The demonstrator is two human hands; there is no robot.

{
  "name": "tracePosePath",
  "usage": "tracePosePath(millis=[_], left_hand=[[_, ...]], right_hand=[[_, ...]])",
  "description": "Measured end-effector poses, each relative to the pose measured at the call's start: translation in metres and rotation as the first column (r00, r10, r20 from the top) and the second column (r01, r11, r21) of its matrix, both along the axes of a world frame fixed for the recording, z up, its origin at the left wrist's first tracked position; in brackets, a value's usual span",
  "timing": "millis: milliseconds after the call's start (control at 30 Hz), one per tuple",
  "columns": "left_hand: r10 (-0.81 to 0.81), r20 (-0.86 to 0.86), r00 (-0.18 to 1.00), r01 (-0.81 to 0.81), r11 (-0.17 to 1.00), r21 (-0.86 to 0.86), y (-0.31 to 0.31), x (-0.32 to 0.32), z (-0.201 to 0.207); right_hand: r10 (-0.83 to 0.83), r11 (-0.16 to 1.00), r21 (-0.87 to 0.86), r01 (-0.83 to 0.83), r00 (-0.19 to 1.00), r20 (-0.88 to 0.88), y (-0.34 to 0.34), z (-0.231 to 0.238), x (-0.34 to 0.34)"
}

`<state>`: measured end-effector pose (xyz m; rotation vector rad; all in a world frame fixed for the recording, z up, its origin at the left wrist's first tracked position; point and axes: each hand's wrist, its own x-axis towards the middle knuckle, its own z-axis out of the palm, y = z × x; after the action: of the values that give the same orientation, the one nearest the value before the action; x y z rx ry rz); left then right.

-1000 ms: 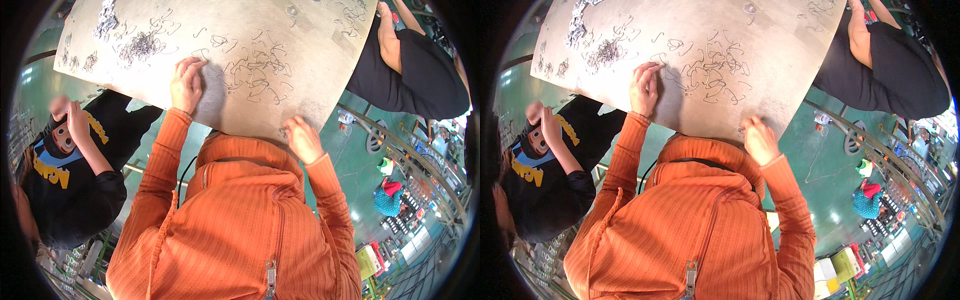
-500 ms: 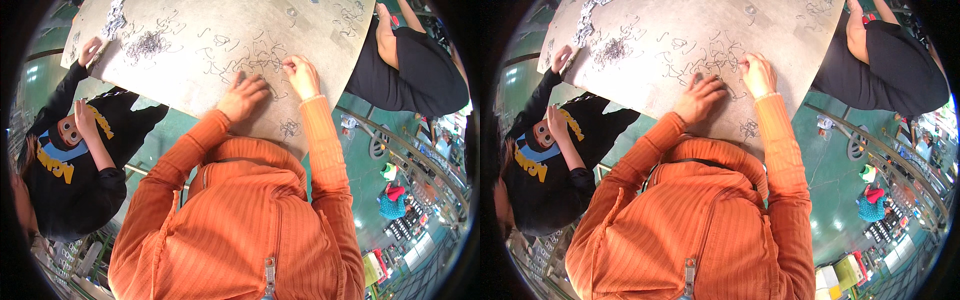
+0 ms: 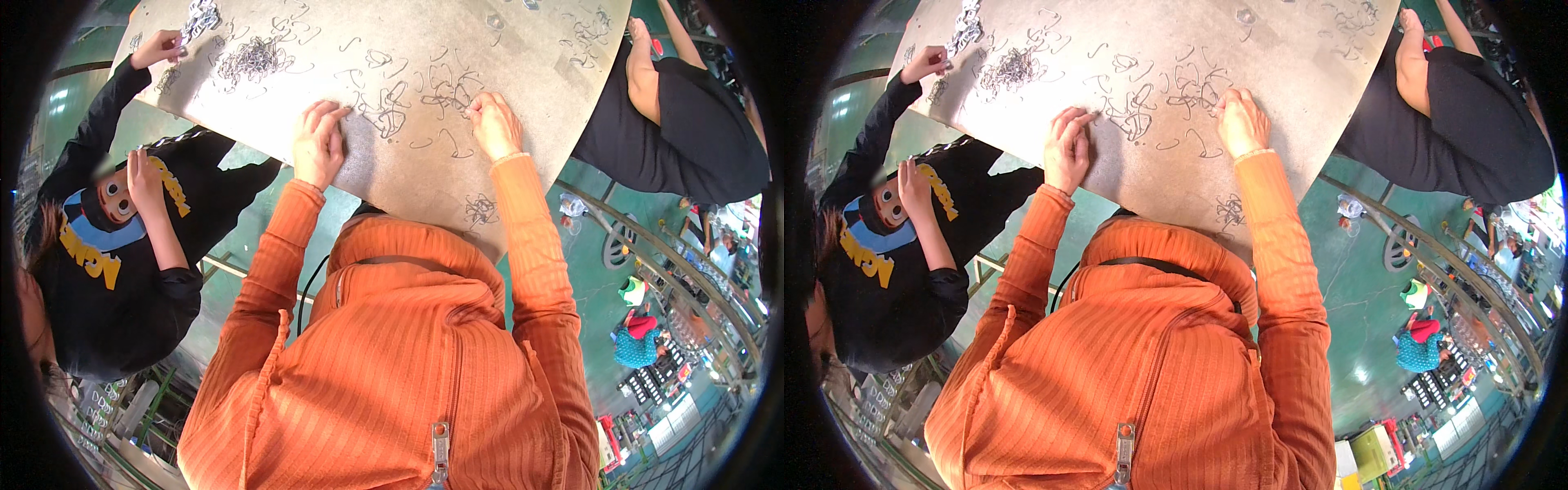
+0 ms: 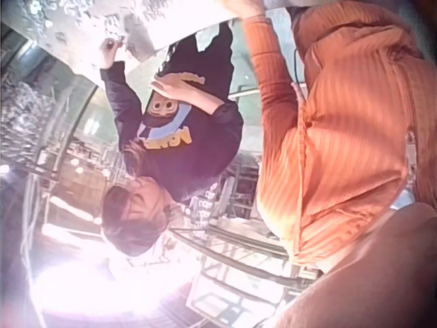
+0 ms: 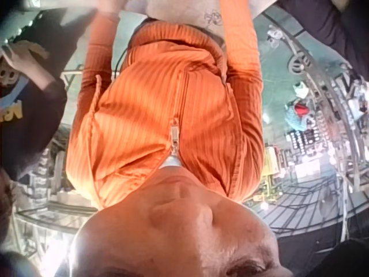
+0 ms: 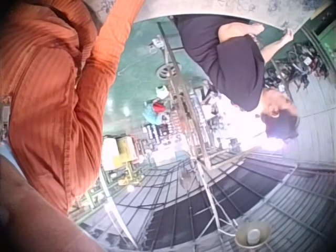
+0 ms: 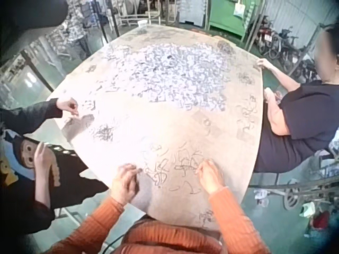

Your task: The person dumps plastic buckles from baskets onto a sorting table, then walks across the workshop and strings metal buckles onto wire hooks by hand at another work table.

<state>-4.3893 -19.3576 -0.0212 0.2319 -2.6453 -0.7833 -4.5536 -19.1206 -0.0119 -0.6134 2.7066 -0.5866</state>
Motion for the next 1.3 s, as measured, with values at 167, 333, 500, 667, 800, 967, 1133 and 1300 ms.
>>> tracePosePath(millis=[167, 333, 500, 667, 800, 967, 1133, 1300], left_hand=[[0.001, -0.016, 1.0, -0.001, 1.0, -0.017, 0.014, 0.0, -0.006], [0.015, -0.029, 0.999, -0.014, 1.0, 0.01, 0.013, 0.007, -0.011], [0.048, -0.047, 0.998, -0.048, 0.999, -0.001, 0.004, 0.009, -0.015], [0.033, -0.018, 0.999, -0.035, 0.995, -0.088, 0.007, 0.005, -0.015], [0.067, -0.062, 0.996, -0.07, 0.996, -0.053, 0.005, 0.008, -0.02], [0.077, -0.085, 0.993, -0.081, 0.995, -0.052, 0.007, 0.012, -0.02], [0.102, -0.112, 0.988, -0.107, 0.994, -0.039, 0.005, 0.022, -0.026], [0.119, -0.137, 0.983, -0.118, 0.993, 0.016, 0.004, 0.046, -0.026]], right_hand=[[-0.031, 0.999, 0.029, 0.033, 0.999, -0.039, -0.002, 0.012, 0.006], [-0.241, 0.963, -0.14, 0.231, 0.969, -0.06, 0.056, -0.001, -0.006], [-0.304, 0.942, 0.041, 0.332, 0.9, -0.312, 0.064, 0.005, -0.002], [-0.065, 0.964, -0.26, 0.062, 0.998, -0.004, -0.016, -0.001, 0.01], [0.035, 0.999, -0.022, -0.034, 0.999, 0.031, -0.044, 0.007, 0.006], [0.145, 0.989, 0.035, -0.141, 0.972, -0.185, -0.039, -0.001, 0.015], [0.125, 0.982, -0.119, -0.145, 0.98, -0.157, -0.034, 0.016, 0.032], [0.016, 0.771, -0.555, 0.312, 0.862, 0.506, -0.024, 0.006, 0.044]])
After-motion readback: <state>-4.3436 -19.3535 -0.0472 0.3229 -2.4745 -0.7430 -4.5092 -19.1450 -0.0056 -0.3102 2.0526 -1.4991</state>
